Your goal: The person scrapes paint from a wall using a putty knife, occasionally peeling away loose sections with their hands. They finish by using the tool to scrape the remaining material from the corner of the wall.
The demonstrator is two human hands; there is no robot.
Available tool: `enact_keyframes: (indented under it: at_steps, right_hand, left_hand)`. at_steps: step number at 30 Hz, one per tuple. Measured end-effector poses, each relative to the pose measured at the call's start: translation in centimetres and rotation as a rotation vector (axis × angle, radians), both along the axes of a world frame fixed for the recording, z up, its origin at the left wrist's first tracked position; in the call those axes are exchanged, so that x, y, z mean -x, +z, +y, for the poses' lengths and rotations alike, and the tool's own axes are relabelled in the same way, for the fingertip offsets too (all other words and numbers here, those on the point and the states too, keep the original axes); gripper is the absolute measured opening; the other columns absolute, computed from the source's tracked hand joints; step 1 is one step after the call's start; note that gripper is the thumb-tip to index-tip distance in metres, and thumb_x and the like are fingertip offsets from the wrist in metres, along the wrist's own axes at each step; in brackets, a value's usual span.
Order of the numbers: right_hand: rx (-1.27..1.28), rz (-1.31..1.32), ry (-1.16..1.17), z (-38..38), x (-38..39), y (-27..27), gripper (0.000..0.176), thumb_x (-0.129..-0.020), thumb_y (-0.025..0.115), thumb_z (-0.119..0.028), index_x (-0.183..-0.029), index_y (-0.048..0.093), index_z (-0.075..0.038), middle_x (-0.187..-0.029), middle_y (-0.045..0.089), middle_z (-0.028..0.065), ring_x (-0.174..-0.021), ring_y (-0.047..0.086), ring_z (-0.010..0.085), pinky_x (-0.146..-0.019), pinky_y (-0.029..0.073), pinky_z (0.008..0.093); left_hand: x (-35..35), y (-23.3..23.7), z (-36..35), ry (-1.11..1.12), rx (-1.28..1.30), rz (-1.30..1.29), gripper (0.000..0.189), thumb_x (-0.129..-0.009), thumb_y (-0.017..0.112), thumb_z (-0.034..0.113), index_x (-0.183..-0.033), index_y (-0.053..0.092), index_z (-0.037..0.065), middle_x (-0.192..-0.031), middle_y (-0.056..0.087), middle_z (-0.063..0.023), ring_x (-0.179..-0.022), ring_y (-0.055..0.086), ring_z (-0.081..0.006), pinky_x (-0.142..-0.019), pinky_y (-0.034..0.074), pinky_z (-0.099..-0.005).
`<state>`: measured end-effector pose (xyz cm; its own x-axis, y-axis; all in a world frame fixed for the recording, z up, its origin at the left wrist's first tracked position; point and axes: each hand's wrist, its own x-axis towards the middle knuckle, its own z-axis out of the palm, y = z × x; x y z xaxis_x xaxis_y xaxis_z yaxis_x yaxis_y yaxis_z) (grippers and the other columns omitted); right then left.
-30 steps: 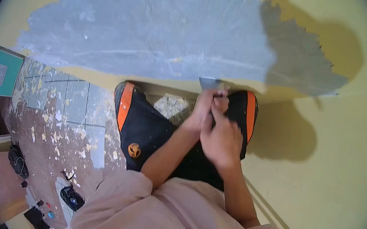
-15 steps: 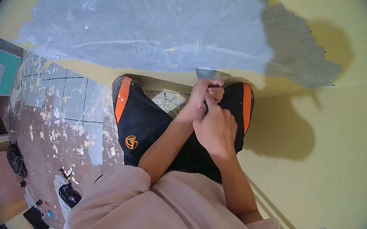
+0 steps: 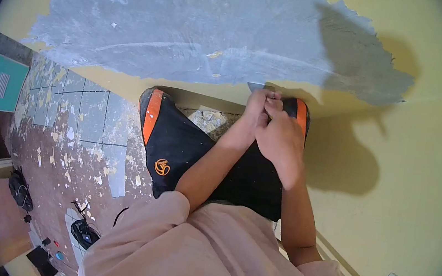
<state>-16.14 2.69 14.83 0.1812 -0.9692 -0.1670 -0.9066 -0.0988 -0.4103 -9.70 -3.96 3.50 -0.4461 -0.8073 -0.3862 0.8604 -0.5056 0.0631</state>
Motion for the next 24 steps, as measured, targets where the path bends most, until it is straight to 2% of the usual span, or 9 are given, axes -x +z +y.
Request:
enact_keyframes:
  at_steps: [2,4,8,11,13,15,16,19,24]
  right_hand:
    - [-0.051,0.031,-0.049,-0.2,-0.3,0.5,0.037,-0.082,0.049,-0.022,-0.116,0.058,-0.008,-0.094,0.061,0.0223,-0.085,0.060,0.0391,-0.078,0.048,0.0460]
    - [-0.045,0.016,-0.070,1.4,-0.3,2.2,0.037,-0.082,0.049,-0.022,-0.114,0.059,-0.007,-0.093,0.062,0.0223,-0.084,0.060,0.0394,-0.077,0.048,0.0462]
    - [-0.044,0.050,-0.083,1.1,-1.8,2.2,0.038,-0.082,0.048,-0.024,-0.114,0.058,-0.007,-0.087,0.062,0.0227,-0.080,0.060,0.0406,-0.076,0.048,0.0477]
    - [0.005,-0.058,-0.026,1.1,-1.1,1.3,0.038,-0.082,0.049,-0.025,-0.114,0.057,-0.007,-0.085,0.063,0.0220,-0.078,0.060,0.0414,-0.074,0.048,0.0490]
    - [0.049,0.023,-0.056,1.7,-1.1,1.3,0.037,-0.081,0.049,-0.024,-0.113,0.058,-0.007,-0.083,0.063,0.0218,-0.078,0.060,0.0422,-0.073,0.047,0.0494]
    - [0.010,-0.001,-0.052,0.8,-1.5,0.2,0.037,-0.081,0.049,-0.024,-0.113,0.059,-0.007,-0.085,0.063,0.0215,-0.078,0.060,0.0426,-0.074,0.048,0.0493]
    - [-0.025,0.037,-0.039,0.7,-1.8,0.4,0.038,-0.081,0.049,-0.024,-0.114,0.058,-0.008,-0.085,0.063,0.0216,-0.078,0.060,0.0420,-0.074,0.048,0.0490]
    - [-0.040,0.057,0.001,2.2,-1.4,1.9,0.039,-0.081,0.048,-0.024,-0.115,0.057,-0.006,-0.083,0.063,0.0235,-0.077,0.061,0.0419,-0.073,0.049,0.0493]
    - [0.032,0.036,-0.034,3.0,-0.5,4.3,0.039,-0.081,0.048,-0.024,-0.115,0.055,-0.005,-0.080,0.063,0.0246,-0.076,0.062,0.0417,-0.070,0.049,0.0500]
  left_hand:
    - [0.0,-0.3,0.3,0.015,0.017,-0.017,0.007,-0.081,0.042,0.009,-0.077,0.046,0.005,-0.052,0.035,0.0051,-0.042,0.034,-0.0053,-0.039,0.026,-0.0206]
    - [-0.6,2.0,1.4,-0.019,0.067,0.046,0.006,-0.081,0.041,0.007,-0.077,0.045,0.005,-0.051,0.032,0.0041,-0.041,0.032,-0.0049,-0.037,0.027,-0.0207]
    - [-1.9,0.5,-0.4,-0.139,-0.043,0.263,0.007,-0.082,0.041,0.008,-0.078,0.045,0.005,-0.051,0.032,0.0040,-0.040,0.031,-0.0055,-0.036,0.025,-0.0204]
    - [-1.5,2.0,1.5,0.012,0.052,-0.046,0.007,-0.083,0.041,0.009,-0.081,0.046,0.004,-0.052,0.033,0.0039,-0.042,0.032,-0.0045,-0.037,0.026,-0.0181]
    - [-1.1,1.6,1.1,0.055,-0.020,0.040,0.009,-0.083,0.041,0.009,-0.082,0.046,0.002,-0.053,0.035,0.0034,-0.043,0.035,-0.0046,-0.038,0.028,-0.0178]
    - [-2.1,-0.7,0.3,-0.104,0.097,0.359,0.013,-0.087,0.038,0.007,-0.091,0.047,-0.002,-0.056,0.039,0.0015,-0.044,0.035,-0.0041,-0.040,0.032,-0.0162]
    - [-2.5,-0.4,0.7,-0.069,0.063,0.269,0.012,-0.082,0.037,0.009,-0.083,0.047,0.003,-0.053,0.035,0.0031,-0.044,0.035,-0.0066,-0.039,0.027,-0.0203]
    - [-2.2,1.1,2.4,-0.013,0.041,0.006,0.014,-0.083,0.036,0.009,-0.084,0.048,0.003,-0.053,0.035,0.0030,-0.044,0.034,-0.0063,-0.039,0.028,-0.0204]
    - [-0.6,4.2,2.3,0.042,0.052,0.064,0.009,-0.086,0.041,0.008,-0.085,0.047,0.002,-0.058,0.038,0.0014,-0.043,0.034,-0.0043,-0.039,0.028,-0.0179]
